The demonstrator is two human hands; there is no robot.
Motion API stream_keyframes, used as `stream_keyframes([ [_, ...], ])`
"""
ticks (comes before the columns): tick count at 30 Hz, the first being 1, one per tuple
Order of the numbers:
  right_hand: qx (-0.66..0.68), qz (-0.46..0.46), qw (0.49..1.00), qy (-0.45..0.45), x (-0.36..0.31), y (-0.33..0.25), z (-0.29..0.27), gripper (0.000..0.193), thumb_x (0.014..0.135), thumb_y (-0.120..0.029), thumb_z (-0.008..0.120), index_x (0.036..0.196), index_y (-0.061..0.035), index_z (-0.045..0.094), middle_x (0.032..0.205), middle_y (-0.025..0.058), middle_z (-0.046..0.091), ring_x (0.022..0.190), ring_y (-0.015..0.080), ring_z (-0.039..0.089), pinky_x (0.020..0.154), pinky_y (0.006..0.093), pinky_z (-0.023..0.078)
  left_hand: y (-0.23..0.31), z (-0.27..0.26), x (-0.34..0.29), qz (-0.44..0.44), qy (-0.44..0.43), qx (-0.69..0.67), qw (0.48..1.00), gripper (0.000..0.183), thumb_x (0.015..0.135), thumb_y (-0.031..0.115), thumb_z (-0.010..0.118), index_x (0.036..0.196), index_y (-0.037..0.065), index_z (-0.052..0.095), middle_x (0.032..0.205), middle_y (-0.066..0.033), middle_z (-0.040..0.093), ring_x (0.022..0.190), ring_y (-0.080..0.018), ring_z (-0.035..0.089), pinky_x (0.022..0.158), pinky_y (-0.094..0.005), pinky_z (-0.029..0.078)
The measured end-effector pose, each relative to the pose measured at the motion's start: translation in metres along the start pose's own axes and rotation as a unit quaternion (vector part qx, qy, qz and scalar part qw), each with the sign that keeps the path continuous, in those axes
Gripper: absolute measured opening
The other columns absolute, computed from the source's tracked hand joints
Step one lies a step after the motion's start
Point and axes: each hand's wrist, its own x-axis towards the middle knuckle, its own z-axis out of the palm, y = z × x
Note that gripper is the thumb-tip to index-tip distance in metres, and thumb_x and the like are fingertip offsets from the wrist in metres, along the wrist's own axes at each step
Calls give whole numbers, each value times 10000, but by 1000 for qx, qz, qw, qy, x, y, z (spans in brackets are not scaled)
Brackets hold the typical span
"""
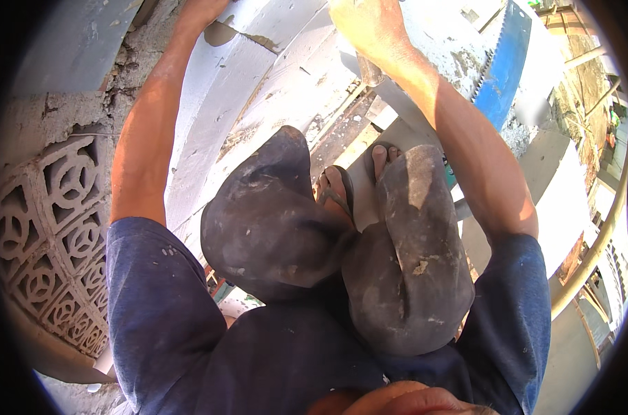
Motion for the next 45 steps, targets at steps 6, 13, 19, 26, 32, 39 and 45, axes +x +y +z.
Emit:
stream_keyframes([
  [6, -114, 243, 946, -183, 20, 47, 13, 352, 933, -241, 549, 1193, -4, 570, 894, 209, 616, 805, 348, 589, 707, 392, 492, -1, 14, 13, -1, 16, -8, 1000, 381, 909, 335, 509, 1036, 25, 691, 1093, -226, 662, 1014, -408, 625, 898, -463, 478],
  [13, -89, 85, 981, -153, 0, 15, -13, 338, 963, -269, 516, 1161, -5, 589, 882, 157, 650, 786, 218, 629, 726, 355, 497, 7, 13, 15, -39, 23, -50, 998, 391, 868, 333, 543, 1029, 8, 691, 1079, -250, 657, 1037, -406, 620, 927, -449, 481],
  [19, -68, 214, 940, -257, 20, 9, -6, 430, 955, -290, 561, 1229, 41, 554, 905, 130, 664, 745, 202, 629, 658, 360, 501, 8, 6, 6, -82, -17, 3, 997, 629, 922, 492, 467, 1242, -35, 591, 1243, -281, 587, 1170, -421, 563, 1018, -460, 433],
  [26, -29, 282, 930, -232, -2, -56, -91, 414, 975, -223, 518, 1292, 43, 523, 731, 19, 531, 565, 71, 506, 481, 232, 421, 19, -16, -16, -38, -56, -42, 997, 597, 935, 488, 468, 1183, -32, 621, 1195, -278, 612, 1132, -396, 590, 984, -468, 449],
  [32, -66, 298, 935, -179, -40, -39, -139, 463, 916, -104, 511, 1350, 55, 479, 783, 27, 567, 619, 84, 541, 516, 236, 452, 34, -19, -14, 9, -14, -55, 998, 503, 936, 435, 529, 1183, 11, 641, 1216, -222, 610, 1150, -355, 573, 998, -481, 413],
  [39, -155, 295, 941, -63, -82, 19, -111, 661, 792, -6, 505, 1434, 62, 367, 934, 133, 646, 779, 193, 631, 702, 312, 519, 99, 7, -61, 166, 128, -78, 975, 352, 843, 282, 702, 1131, 81, 699, 1104, -121, 579, 1126, -248, 459, 982, -430, 310],
  [45, -427, 216, 850, -221, -83, 15, -96, 767, 819, -141, 567, 1484, 34, 227, 1146, 304, 592, 1013, 398, 624, 882, 440, 492, 123, 18, -48, 161, 108, -87, 977, 346, 804, 233, 732, 1119, 93, 709, 1123, -123, 595, 1160, -283, 475, 1001, -433, 325],
])
